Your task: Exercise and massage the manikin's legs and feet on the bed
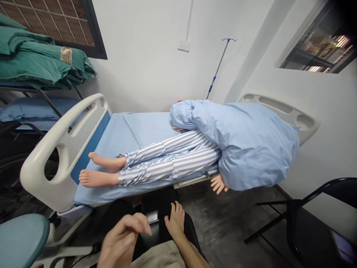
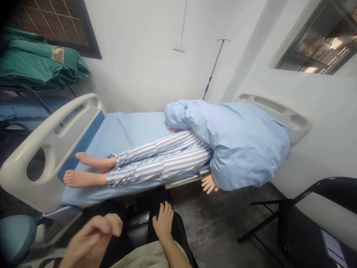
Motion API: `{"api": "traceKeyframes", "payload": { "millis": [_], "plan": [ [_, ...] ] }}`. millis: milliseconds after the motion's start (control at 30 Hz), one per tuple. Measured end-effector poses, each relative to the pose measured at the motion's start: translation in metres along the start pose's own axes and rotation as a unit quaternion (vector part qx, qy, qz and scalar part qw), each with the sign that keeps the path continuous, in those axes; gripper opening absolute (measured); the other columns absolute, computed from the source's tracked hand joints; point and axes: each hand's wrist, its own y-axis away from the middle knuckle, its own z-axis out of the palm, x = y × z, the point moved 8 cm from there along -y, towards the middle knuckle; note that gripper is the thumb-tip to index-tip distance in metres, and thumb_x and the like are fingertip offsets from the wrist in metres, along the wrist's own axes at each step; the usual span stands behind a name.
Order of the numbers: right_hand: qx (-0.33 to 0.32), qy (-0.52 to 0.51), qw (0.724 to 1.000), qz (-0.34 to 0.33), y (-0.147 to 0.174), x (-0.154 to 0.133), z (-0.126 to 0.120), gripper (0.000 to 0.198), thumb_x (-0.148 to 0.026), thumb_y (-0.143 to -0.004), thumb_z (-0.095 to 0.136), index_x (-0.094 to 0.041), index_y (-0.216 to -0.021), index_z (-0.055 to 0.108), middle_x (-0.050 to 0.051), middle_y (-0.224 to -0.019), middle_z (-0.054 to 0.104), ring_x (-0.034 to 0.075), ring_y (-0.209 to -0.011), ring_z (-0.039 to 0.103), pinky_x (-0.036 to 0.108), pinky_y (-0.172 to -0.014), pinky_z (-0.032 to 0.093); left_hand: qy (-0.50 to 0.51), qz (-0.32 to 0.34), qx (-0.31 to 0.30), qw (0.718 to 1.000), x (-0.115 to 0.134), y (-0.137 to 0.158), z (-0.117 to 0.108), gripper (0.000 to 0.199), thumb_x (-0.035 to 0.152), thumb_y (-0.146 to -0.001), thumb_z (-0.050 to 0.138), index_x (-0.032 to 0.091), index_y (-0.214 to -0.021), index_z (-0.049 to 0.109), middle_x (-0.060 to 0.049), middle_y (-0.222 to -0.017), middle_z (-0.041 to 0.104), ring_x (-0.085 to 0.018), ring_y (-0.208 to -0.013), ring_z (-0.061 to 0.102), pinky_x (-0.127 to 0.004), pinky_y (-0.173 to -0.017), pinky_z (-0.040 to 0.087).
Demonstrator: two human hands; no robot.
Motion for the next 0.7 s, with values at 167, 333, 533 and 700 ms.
{"api": "traceKeyframes", "payload": {
  "millis": [167,333,533,700],
  "plan": [
    [-0.004,-0.017,1.000,0.001,-0.008,0.006,0.005,0.045,-0.019,-0.064,0.042,-0.018,-0.109,0.049,0.010,-0.121,0.041,0.027,-0.113,0.032,0.040,-0.093,0.022,-0.217,-0.045,-0.091,0.971,-0.050,-0.021,0.051,0.020,0.035,-0.074,0.044,0.021,-0.079,0.058,-0.004,-0.082,0.061,-0.015,-0.077,0.055,-0.027,-0.073,0.047],
    [-0.012,-0.028,1.000,0.001,-0.011,0.010,0.008,0.044,-0.020,-0.066,0.043,-0.016,-0.108,0.050,0.012,-0.121,0.041,0.029,-0.114,0.031,0.042,-0.093,0.021,-0.479,0.071,0.014,0.875,-0.085,-0.086,0.008,0.039,0.028,-0.076,0.038,0.021,-0.114,0.043,-0.006,-0.116,0.049,-0.017,-0.110,0.042,-0.034,-0.095,0.033],
    [-0.008,-0.054,0.998,-0.007,-0.011,0.020,0.020,0.042,-0.022,-0.067,0.042,-0.017,-0.108,0.050,0.011,-0.122,0.041,0.030,-0.114,0.032,0.044,-0.093,0.023,-0.700,-0.016,0.045,0.712,-0.126,-0.173,-0.066,0.056,0.023,-0.068,0.040,0.015,-0.123,0.035,-0.010,-0.128,0.037,-0.024,-0.120,0.027,-0.044,-0.101,0.013],
    [-0.016,-0.077,0.997,-0.015,-0.013,0.028,0.037,0.044,-0.027,-0.067,0.044,-0.018,-0.109,0.049,0.012,-0.122,0.041,0.032,-0.113,0.034,0.047,-0.090,0.025,-0.758,-0.056,0.062,0.647,-0.138,-0.175,-0.089,0.055,0.025,-0.067,0.041,0.015,-0.121,0.039,-0.011,-0.125,0.041,-0.025,-0.117,0.030,-0.047,-0.100,0.006]
  ]
}}
